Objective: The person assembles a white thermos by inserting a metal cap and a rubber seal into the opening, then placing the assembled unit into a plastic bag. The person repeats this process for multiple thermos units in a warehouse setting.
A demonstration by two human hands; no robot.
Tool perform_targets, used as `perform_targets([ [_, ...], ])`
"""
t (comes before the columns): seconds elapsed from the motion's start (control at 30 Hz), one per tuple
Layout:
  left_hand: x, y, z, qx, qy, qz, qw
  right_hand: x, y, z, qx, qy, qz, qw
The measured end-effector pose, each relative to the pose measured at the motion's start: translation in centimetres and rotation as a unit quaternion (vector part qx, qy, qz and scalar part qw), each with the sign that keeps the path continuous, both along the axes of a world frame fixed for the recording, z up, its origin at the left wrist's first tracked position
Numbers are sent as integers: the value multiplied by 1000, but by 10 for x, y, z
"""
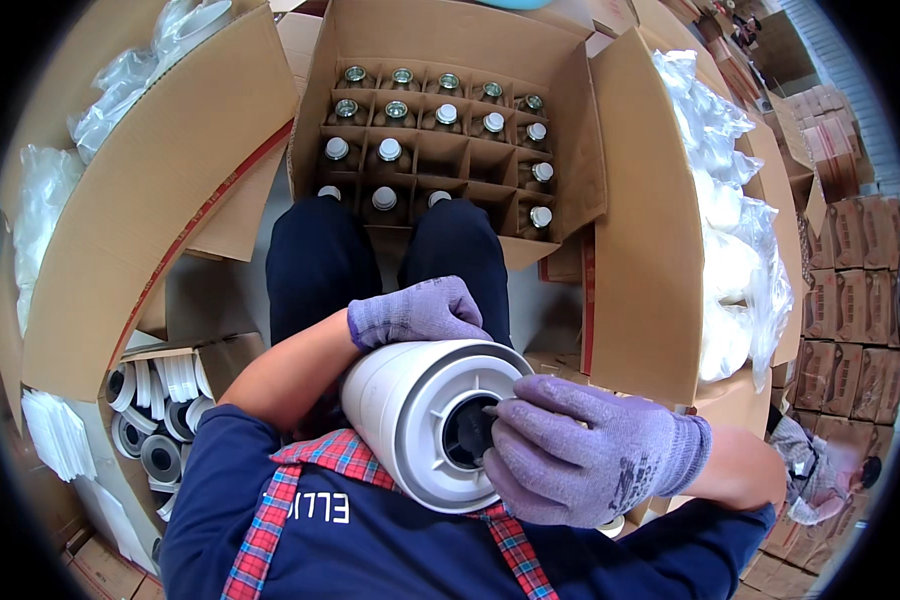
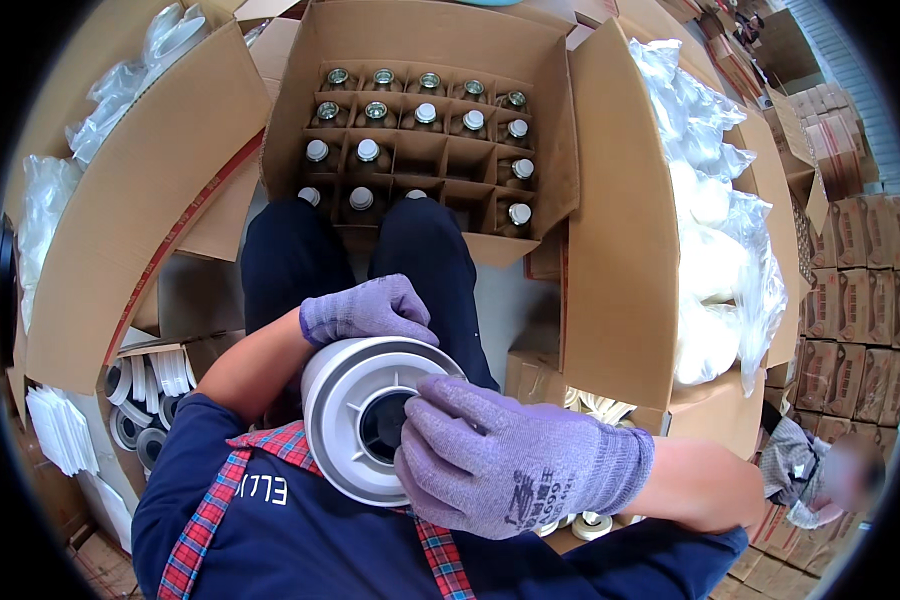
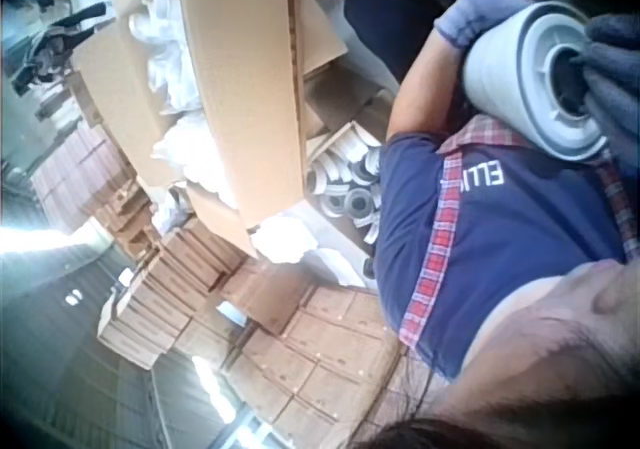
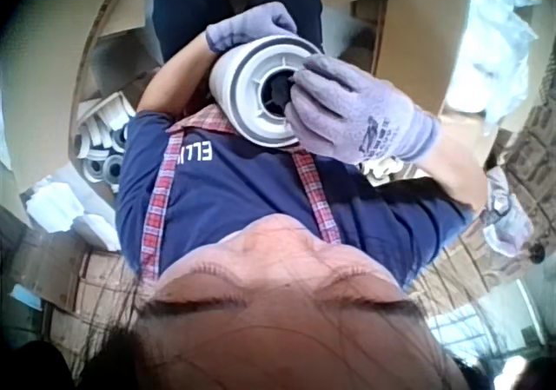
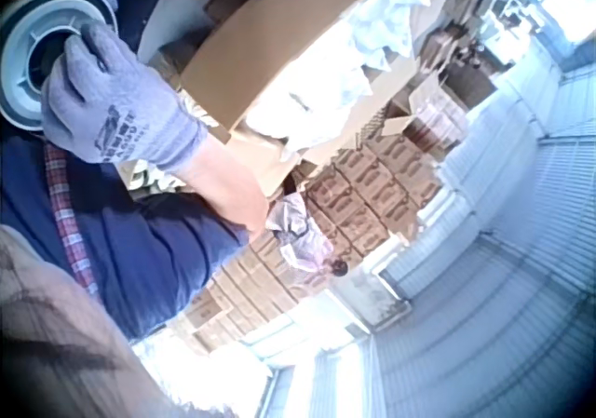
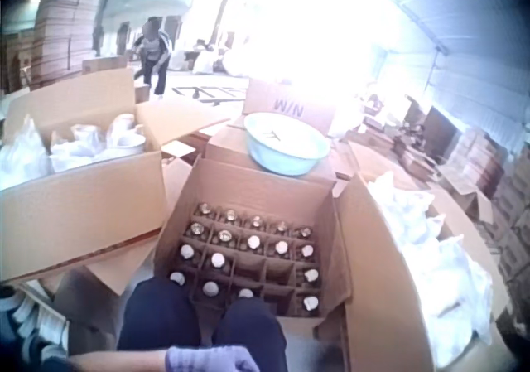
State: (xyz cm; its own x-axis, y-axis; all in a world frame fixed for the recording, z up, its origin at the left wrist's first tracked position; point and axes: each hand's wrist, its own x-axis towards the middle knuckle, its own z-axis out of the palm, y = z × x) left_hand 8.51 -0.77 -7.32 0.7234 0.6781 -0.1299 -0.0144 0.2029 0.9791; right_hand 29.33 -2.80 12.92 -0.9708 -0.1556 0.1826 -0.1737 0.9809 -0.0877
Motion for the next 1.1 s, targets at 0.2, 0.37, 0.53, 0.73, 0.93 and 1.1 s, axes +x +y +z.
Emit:
perform_targets([
  [0.2, -12, -19, 13, 101, 170, 181, 963, 3, 5, -18, -118, -124, -128, 977],
  [0.37, -18, -107, 28, 382, 209, 407, 803, 31, -4, -78, -475, -24, -510, 717],
  [0.53, -47, -61, 18, 317, 184, 263, 893, 27, 21, -15, -541, -101, -510, 661],
  [0.73, -48, -12, 10, -2, 88, 115, 989, 20, 16, -34, -43, 14, -36, 998],
  [0.93, -39, -19, 7, 58, 94, 152, 982, 18, 21, -44, -99, 16, -86, 991],
  [1.1, -38, -86, 24, 506, 268, 300, 763, 28, -2, -75, -205, 30, -321, 924],
])
